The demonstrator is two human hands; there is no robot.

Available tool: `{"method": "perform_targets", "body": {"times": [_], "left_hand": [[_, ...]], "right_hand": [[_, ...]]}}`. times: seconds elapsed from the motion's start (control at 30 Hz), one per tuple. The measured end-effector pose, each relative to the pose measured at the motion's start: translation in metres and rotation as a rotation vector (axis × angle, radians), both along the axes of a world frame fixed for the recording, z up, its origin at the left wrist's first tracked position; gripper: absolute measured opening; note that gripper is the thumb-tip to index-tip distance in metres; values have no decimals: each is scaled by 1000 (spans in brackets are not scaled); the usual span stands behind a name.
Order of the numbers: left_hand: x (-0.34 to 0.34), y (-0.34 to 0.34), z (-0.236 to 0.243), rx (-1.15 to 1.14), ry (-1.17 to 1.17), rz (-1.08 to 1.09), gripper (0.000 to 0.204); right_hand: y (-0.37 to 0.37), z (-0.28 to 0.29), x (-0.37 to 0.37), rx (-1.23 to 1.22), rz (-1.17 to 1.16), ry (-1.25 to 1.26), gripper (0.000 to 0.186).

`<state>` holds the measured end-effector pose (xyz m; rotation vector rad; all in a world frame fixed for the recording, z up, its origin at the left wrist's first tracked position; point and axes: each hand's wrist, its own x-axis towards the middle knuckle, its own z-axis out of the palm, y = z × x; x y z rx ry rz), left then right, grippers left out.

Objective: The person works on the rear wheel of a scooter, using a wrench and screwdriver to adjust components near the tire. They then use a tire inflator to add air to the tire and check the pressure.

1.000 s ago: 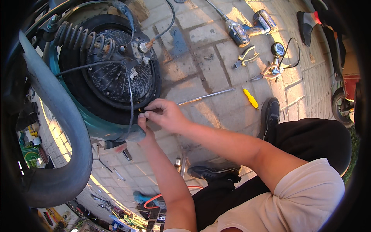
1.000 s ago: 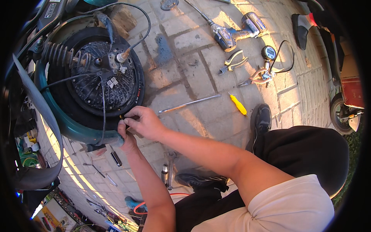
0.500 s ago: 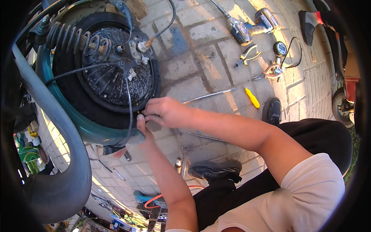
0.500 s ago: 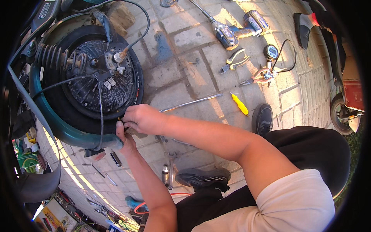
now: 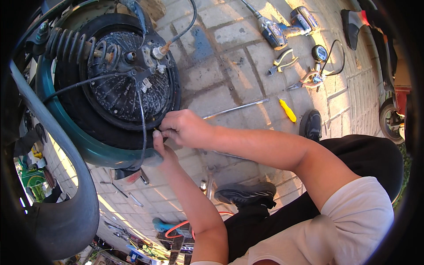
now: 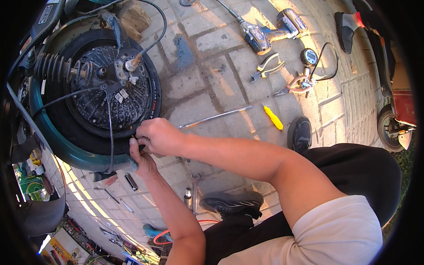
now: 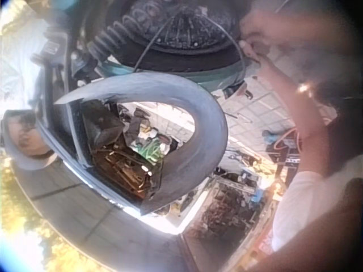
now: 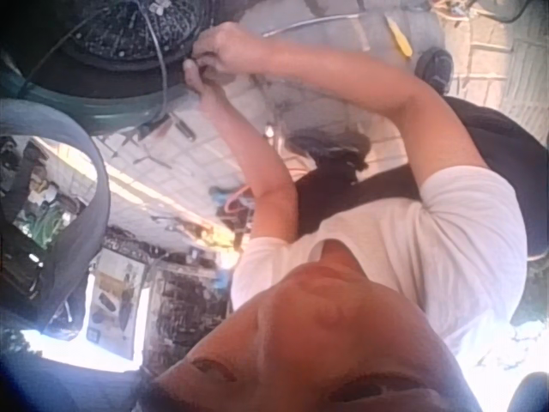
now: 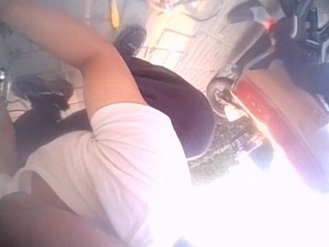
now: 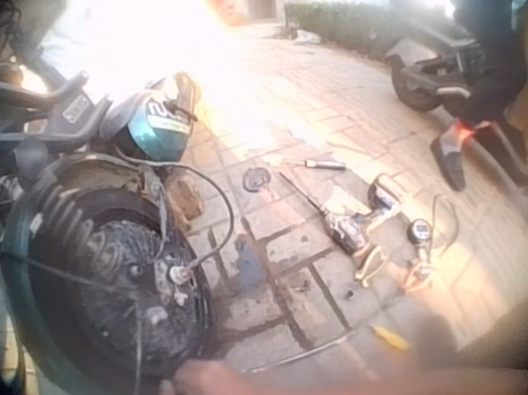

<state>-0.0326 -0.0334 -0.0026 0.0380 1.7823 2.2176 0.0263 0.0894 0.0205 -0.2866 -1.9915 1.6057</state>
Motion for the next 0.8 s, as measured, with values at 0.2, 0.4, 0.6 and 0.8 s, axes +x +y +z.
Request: {"method": "perform_targets", "body": {"times": [0.2,0.4,0.6,0.8], "left_hand": [[-2,-4,-3,-6,26,-4,13],[0,-2,-1,7,68,-13,23],[2,1,4,-29,128,-23,28],[3,2,6,-5,42,-28,32]], "right_hand": [[4,3,0,-74,6,-72,13],[6,2,5,-201,14,-247,18],[6,-9,3,-167,57,-106,15],[5,-13,0,-136,50,-32,12]]}}
